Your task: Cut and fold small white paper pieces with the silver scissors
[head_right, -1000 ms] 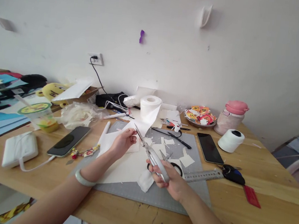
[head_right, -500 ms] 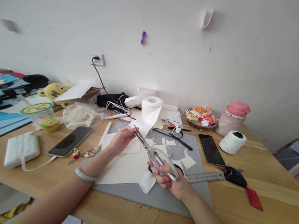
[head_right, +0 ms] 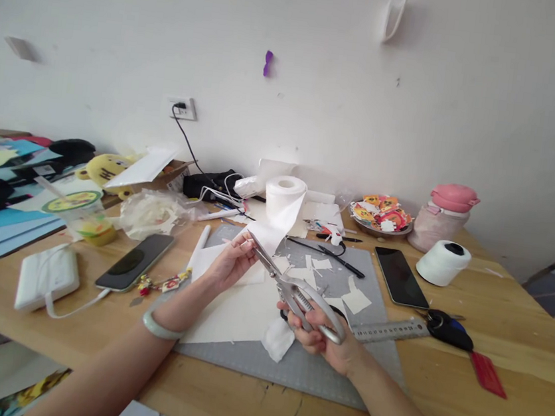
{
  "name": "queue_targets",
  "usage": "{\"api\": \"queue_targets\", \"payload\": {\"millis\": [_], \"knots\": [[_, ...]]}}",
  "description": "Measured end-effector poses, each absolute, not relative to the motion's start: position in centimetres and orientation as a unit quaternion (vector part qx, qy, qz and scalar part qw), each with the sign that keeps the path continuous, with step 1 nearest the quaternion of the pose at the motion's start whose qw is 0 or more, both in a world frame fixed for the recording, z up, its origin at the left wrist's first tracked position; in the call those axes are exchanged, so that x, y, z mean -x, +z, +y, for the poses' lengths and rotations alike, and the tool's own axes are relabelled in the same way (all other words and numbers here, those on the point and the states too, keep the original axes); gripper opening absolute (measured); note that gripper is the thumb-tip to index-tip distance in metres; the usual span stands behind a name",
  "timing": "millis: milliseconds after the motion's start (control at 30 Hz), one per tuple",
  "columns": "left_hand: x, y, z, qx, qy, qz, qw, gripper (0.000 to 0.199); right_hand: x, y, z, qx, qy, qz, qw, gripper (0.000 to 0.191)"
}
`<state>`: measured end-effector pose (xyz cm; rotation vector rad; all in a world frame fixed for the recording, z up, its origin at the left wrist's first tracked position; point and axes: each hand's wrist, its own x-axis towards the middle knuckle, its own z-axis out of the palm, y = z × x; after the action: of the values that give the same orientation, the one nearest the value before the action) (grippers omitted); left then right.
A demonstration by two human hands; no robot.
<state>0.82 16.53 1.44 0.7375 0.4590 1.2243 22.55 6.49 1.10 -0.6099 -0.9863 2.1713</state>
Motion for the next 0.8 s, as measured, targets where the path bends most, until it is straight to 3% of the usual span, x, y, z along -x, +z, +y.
{"api": "queue_targets", "payload": {"millis": [800], "knots": [[0.04,0.85,16.45,-0.356,0.404,0.247,0.805,0.026,-22.59,1.01,6.36,0.254,0.827,-0.398,0.305,0.048]]}}
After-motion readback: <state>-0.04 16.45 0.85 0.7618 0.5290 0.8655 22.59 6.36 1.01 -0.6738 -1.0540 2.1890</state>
